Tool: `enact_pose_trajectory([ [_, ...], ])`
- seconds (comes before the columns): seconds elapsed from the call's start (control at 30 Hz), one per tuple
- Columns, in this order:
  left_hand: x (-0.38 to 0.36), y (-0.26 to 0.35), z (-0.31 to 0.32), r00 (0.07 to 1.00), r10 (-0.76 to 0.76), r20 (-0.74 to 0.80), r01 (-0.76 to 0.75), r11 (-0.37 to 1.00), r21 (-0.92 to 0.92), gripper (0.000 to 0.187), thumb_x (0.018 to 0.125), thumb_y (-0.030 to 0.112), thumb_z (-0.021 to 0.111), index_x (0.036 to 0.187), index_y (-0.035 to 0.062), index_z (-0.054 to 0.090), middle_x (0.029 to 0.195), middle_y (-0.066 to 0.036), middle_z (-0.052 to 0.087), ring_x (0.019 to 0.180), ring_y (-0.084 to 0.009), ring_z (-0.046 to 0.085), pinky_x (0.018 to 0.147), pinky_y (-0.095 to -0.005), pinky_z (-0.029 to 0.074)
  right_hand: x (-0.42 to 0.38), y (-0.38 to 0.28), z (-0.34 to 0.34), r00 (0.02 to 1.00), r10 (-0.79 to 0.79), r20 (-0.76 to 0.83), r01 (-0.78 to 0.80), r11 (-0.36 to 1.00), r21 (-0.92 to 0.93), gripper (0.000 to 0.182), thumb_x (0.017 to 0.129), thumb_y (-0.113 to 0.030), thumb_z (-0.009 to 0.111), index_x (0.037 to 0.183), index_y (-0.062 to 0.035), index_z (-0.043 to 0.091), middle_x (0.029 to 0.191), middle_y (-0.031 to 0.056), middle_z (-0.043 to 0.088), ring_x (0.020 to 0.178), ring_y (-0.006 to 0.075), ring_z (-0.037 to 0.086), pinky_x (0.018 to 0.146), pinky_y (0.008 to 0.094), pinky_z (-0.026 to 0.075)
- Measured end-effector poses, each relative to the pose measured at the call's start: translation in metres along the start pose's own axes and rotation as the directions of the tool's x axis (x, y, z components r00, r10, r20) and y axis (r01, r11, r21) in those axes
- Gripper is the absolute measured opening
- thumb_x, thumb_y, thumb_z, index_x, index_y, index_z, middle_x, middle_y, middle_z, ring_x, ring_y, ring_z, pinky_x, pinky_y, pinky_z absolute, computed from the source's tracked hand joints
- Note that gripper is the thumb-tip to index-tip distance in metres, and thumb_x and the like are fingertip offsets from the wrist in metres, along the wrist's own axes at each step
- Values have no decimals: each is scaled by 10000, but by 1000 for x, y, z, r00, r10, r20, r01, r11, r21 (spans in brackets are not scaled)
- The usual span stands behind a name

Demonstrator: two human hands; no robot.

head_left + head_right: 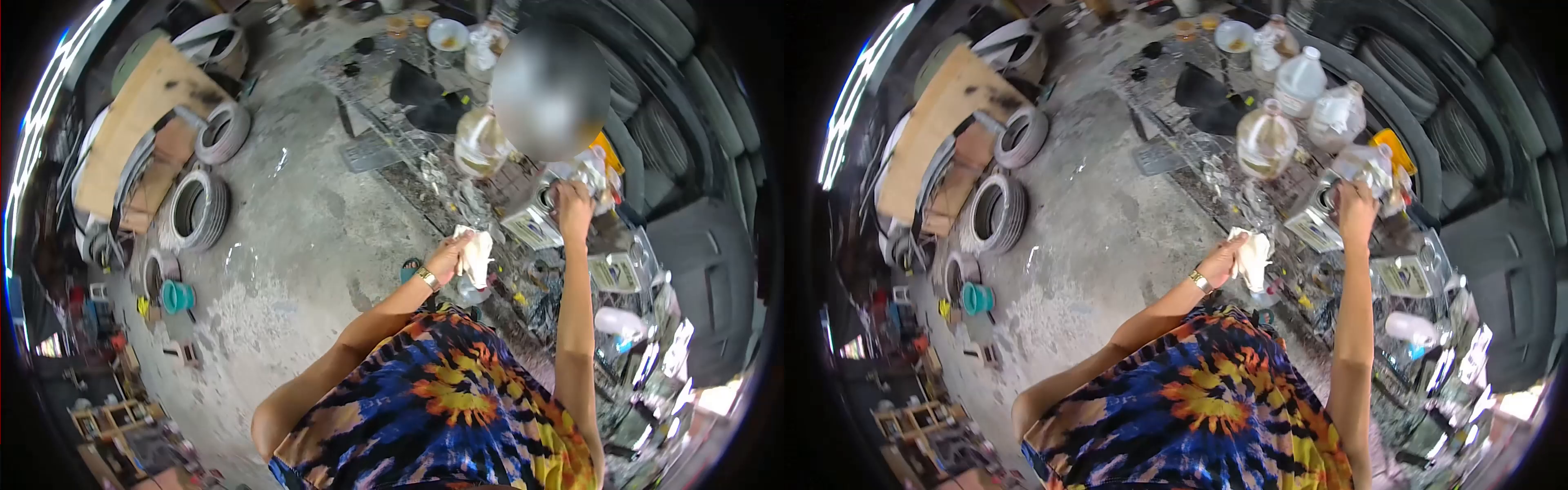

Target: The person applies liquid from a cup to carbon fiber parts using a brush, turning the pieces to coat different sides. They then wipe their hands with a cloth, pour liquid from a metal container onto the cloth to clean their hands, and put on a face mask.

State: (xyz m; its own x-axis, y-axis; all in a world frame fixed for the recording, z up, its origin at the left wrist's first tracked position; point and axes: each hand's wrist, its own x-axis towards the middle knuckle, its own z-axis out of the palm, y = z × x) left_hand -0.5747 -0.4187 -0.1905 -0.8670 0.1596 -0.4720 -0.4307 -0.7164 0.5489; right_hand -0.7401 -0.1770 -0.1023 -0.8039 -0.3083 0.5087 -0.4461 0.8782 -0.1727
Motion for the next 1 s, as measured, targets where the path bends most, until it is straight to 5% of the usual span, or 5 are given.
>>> enact_pose_trajectory([
  [0.27, -4, 25, 71, 965, 259, 49, -264, 956, 129, 508, 962, 441, 424, 1218, 14, 522, 1011, -65, 647, 870, -101, 616, 753, -260, 505, -44, -157, -39, 952, -19, 304, -162, 813, 559, 587, 977, -371, 269, 1417, 18, 279, 1474, 196, 283, 1376, 315, 247, 1122, 420, 165],
  [0.5, 14, 44, 79, 876, 460, 141, -453, 687, 569, 559, 972, 486, 370, 1245, 17, 503, 932, -30, 586, 794, -106, 519, 692, -275, 428, -13, -206, -15, 449, 487, 750, -612, -443, 655, 707, 963, -544, 280, 1456, -42, 209, 1513, 115, 211, 1409, 209, 139, 1136, 352, 116],
  [0.7, -6, 127, 54, 880, 288, 377, -470, 640, 608, 466, 941, 405, 486, 1194, 15, 528, 728, -89, 629, 595, -143, 626, 544, -271, 516, -67, -189, 6, 565, 337, 753, -771, -109, 627, 634, 953, -376, 458, 1444, -49, 227, 1444, 121, 341, 1294, 263, 387, 1022, 400, 389],
  [0.77, 1, 94, 43, 175, 493, 853, -807, -424, 410, 482, 876, 357, 583, 1210, 24, 483, 825, -127, 644, 697, -218, 643, 637, -352, 527, -86, -139, 42, 522, 3, 853, -676, -609, 415, 663, 900, -222, 570, 1452, -87, 231, 1433, 143, 347, 1289, 271, 391, 1019, 456, 395],
  [1.0, -6, 123, 14, 672, -37, 740, -739, 21, 673, 455, 784, 401, 670, 861, -37, 574, 729, -164, 609, 649, -322, 608, 615, -407, 486, 13, -217, -15, 738, 145, 659, -602, 582, 547, 877, 743, -203, 721, 1458, -118, 220, 1515, 146, 198, 1324, 282, 354, 1055, 449, 351],
])
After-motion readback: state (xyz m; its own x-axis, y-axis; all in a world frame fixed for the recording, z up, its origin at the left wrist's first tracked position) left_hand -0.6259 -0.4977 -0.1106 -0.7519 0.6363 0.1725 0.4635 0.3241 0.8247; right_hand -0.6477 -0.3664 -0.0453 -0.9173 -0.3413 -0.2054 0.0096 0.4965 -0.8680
